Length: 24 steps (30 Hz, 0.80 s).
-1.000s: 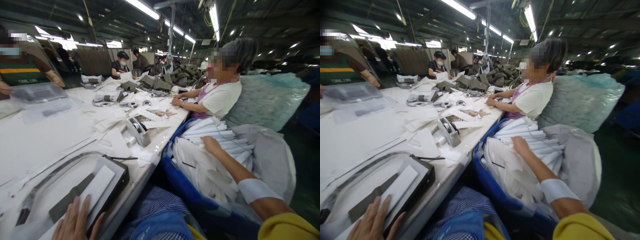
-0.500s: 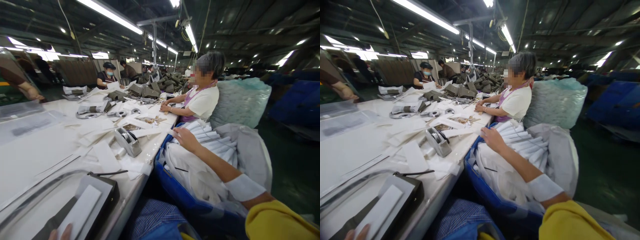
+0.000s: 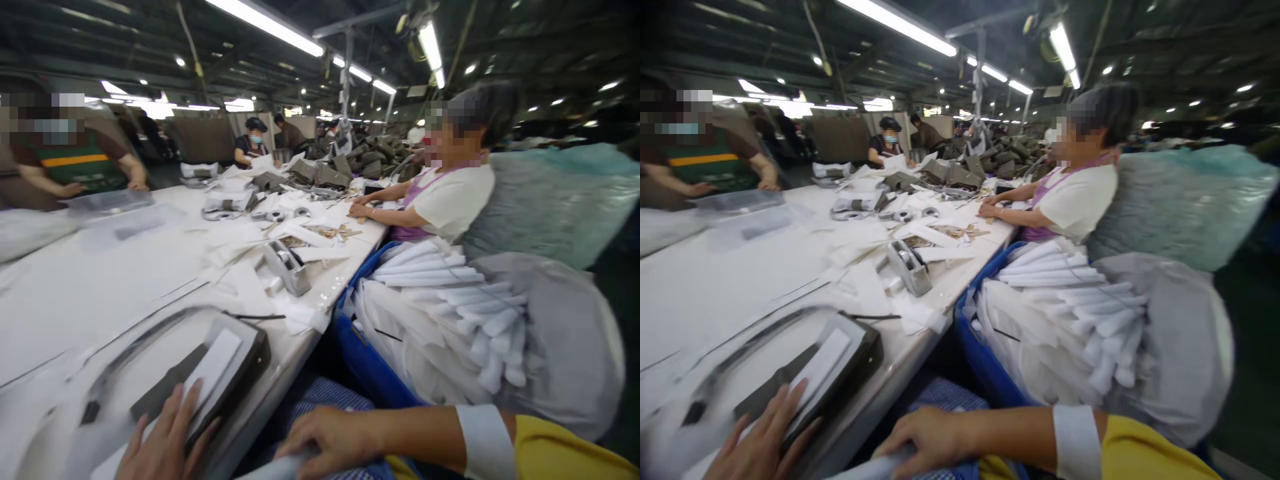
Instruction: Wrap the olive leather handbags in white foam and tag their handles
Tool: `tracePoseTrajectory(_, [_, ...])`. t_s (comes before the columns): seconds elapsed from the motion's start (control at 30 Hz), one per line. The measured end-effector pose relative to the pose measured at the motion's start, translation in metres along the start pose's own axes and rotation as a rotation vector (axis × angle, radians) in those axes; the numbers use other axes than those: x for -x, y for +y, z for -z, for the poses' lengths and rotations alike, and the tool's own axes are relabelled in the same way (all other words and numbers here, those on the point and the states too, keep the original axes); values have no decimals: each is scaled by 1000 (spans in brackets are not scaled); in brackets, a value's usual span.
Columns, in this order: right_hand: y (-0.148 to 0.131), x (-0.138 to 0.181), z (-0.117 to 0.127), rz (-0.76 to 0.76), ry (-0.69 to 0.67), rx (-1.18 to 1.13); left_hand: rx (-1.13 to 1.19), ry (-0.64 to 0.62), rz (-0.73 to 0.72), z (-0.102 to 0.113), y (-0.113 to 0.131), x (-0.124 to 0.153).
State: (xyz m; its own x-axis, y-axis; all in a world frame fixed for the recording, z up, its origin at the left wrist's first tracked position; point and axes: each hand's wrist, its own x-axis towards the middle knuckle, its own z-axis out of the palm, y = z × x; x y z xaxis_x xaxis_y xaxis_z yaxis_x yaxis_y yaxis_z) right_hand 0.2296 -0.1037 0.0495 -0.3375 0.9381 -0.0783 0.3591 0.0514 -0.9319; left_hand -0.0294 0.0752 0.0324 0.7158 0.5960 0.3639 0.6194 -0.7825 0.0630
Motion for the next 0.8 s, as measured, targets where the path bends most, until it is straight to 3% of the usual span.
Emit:
tracePoseTrajectory(0.07, [4,3,0,77,68,356,-42,-56,8,12,4,-3])
tracePoseTrajectory(0.17, [-2,-16,10,230,217,735,-53,-192,97,29,10,-12])
tracePoseTrajectory(0.4, [-14,-99,-18,652,392,949,15,-269,190,42,18,-17])
tracePoseTrajectory(0.6, [-1,-123,-32,788,453,917,118,-368,206,52,13,-21])
tracePoseTrajectory(0.7, [2,-124,-33,810,427,733,158,-400,198,58,10,-19])
tracePoseTrajectory(0.8, [2,-126,-33,715,435,453,210,-391,165,59,7,-13])
